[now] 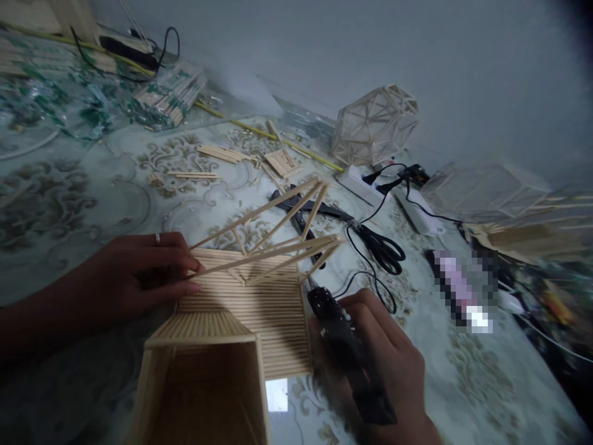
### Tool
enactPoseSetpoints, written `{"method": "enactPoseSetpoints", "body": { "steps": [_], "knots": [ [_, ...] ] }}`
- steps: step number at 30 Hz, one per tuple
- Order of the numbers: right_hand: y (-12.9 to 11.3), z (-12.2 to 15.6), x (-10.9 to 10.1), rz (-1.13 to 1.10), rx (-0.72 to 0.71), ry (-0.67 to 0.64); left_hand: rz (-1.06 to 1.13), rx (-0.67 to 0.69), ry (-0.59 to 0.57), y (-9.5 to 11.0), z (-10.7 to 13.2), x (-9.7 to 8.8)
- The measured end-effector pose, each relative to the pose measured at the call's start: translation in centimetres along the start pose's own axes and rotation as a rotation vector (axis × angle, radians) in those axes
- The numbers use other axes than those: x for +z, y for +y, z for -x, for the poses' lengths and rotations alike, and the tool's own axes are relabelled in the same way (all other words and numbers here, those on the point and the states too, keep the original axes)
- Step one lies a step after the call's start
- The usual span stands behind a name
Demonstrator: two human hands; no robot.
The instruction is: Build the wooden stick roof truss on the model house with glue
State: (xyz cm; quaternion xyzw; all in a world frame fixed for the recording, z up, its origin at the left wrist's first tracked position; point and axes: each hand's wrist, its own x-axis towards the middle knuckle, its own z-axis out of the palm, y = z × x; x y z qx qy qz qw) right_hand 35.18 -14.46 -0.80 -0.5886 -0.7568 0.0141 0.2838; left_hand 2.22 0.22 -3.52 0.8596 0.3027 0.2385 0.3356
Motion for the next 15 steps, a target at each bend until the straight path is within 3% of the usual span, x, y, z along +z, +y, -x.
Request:
{"method": "enactPoseSetpoints", "body": {
  "steps": [15],
  "knots": [
    [-0.36,-0.33,-0.19,0.01,0.019,-0.019,-0.011,-0.065,-0.052,0.82,-0.13,-0.44]
  ]
}}
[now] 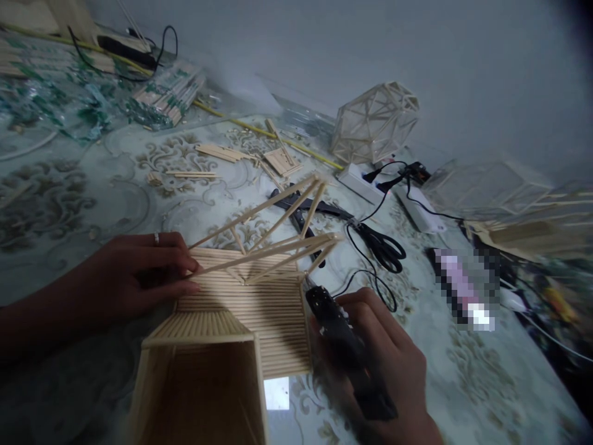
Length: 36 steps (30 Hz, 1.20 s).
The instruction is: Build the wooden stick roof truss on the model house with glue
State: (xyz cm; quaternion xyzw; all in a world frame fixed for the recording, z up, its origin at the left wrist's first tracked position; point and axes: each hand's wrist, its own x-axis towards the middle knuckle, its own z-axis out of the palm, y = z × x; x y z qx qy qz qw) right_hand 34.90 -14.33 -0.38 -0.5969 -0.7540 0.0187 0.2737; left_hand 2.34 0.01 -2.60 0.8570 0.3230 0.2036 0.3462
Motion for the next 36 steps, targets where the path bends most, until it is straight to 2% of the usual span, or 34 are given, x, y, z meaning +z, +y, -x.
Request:
{"method": "enactPoseSetpoints", "body": {
  "steps": [6,12,20,29,36],
  "knots": [
    [0.0,0.1,-0.1,-0.013,0.024,0.009,0.017,0.053,0.027,0.1,-0.2,0.0],
    [0.0,0.3,-0.5,-0.068,0.009,-0.047,0.003,0.02,0.008,0.1,-0.2,0.0],
    [-2.7,-1.1,-2.0,-0.211,-0.04,-0.063,-0.002,0.029,0.01,0.3,-0.4,-0.1],
    [-4.6,-3.2,-0.2,-0.139,-0.078,-0.087,0.006,0.109,0.043,0.7,-0.7,0.0],
    [-5.1,-3.8,0.0,-0.104,-0.067,-0.102,0.027,0.134,0.07,0.9,-0.8,0.1]
  ]
}}
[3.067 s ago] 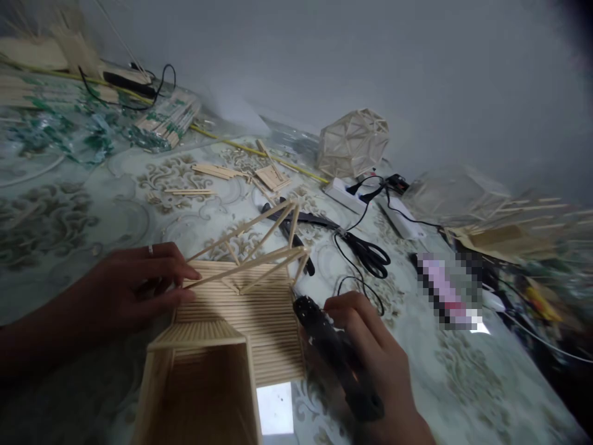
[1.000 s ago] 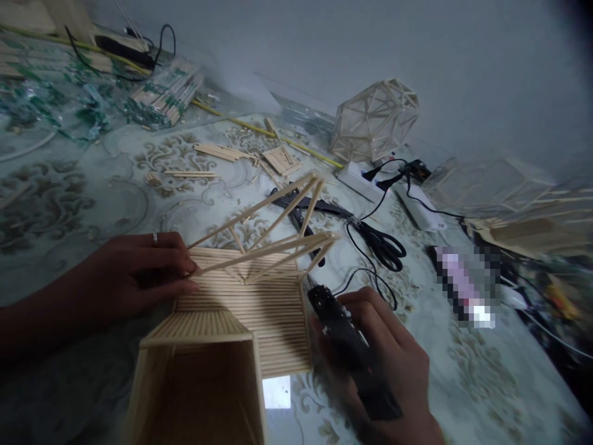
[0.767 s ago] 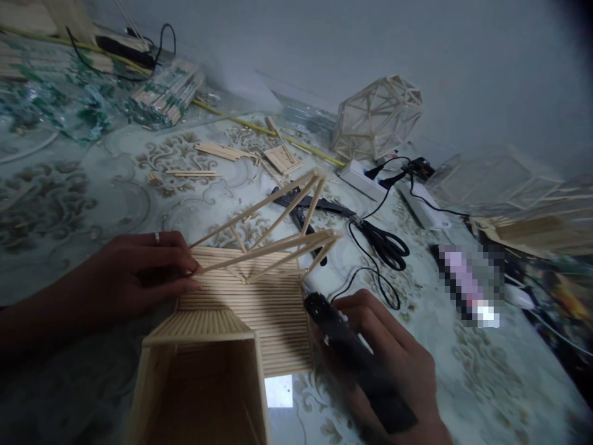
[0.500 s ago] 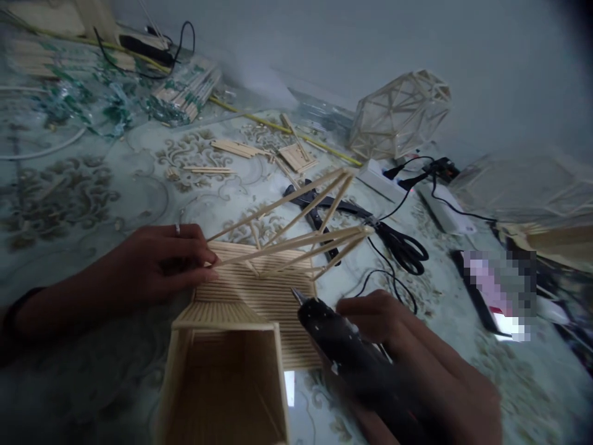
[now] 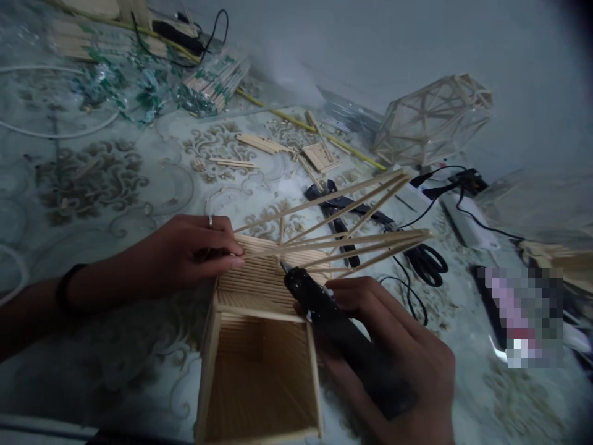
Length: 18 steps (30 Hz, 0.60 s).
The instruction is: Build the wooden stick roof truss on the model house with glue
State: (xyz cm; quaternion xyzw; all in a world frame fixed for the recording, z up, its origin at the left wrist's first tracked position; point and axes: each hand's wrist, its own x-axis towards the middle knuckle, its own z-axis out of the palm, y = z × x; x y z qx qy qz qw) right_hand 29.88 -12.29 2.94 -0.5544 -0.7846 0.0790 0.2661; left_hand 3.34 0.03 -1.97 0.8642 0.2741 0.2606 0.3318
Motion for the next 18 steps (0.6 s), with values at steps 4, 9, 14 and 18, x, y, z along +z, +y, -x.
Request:
{"method": "enactPoseSetpoints", "body": {
  "steps": [4,9,14,18],
  "knots": [
    [0.01,-0.21,0.31,-0.044,0.023,-0.004,0.008,-0.016,-0.011,0.2,-0.17,-0.04],
    [-0.12,-0.07,0.49,-0.059,0.026,-0.002,0.038,-0.056,-0.056,0.37,-0.37,-0.1],
    [-0.33,-0.1,0.25,-0.053,0.05,-0.058,0.069,-0.059,-0.046,0.39,-0.35,-0.1],
    [-0.34,-0.35,0.13,-0.034,0.035,-0.055,0.08,-0.067,-0.046,0.37,-0.39,-0.06]
  ]
}}
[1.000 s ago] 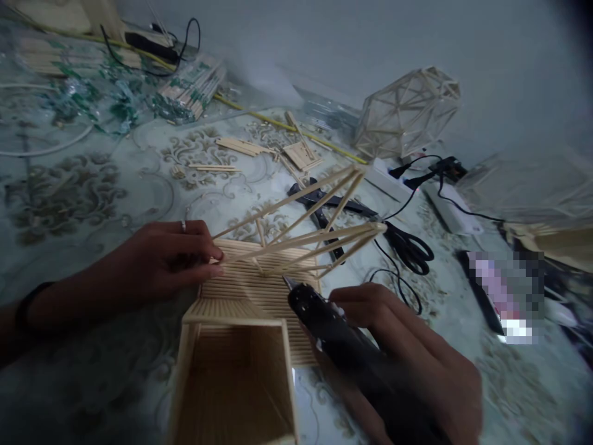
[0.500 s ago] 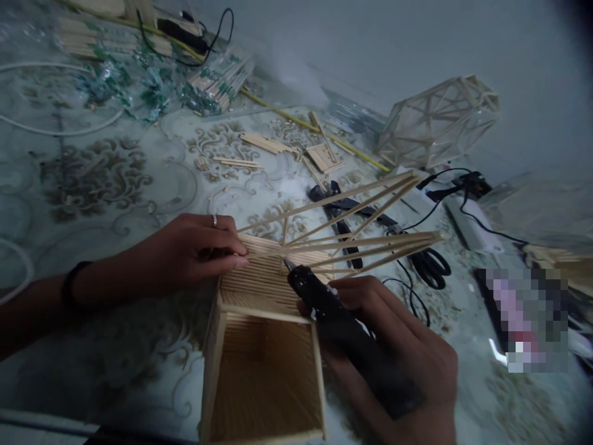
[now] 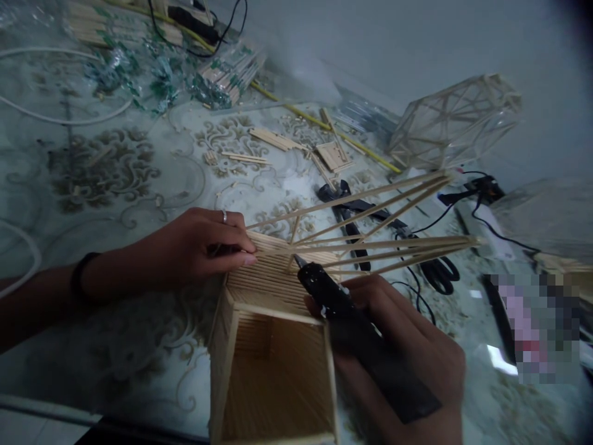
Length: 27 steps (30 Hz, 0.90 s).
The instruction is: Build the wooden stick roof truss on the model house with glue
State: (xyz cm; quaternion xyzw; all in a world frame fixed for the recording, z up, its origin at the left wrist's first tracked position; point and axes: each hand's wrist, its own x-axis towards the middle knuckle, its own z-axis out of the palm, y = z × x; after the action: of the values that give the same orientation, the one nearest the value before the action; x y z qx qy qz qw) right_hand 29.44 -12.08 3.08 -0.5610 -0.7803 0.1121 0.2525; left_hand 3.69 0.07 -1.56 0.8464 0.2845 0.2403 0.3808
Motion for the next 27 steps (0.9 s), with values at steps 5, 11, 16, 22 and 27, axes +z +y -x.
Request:
{"method": "enactPoseSetpoints", "body": {
  "steps": [5,11,16,22,27],
  "knots": [
    [0.1,0.0,0.0,0.003,-0.002,-0.009,0.022,-0.007,0.001,0.1,-0.1,0.0],
    [0.2,0.2,0.1,-0.018,0.018,-0.002,0.001,-0.021,0.016,0.2,0.1,0.0],
    [0.1,0.0,0.2,-0.033,0.035,0.001,0.028,-0.026,0.022,0.7,0.1,0.2],
    [0.0,0.2,0.2,-0.06,0.038,0.001,0.139,-0.065,-0.07,1.0,-0.4,0.4],
    [0.0,0.2,0.3,-0.049,0.05,0.014,0.131,-0.063,-0.097,0.9,-0.5,0.6]
  ]
}}
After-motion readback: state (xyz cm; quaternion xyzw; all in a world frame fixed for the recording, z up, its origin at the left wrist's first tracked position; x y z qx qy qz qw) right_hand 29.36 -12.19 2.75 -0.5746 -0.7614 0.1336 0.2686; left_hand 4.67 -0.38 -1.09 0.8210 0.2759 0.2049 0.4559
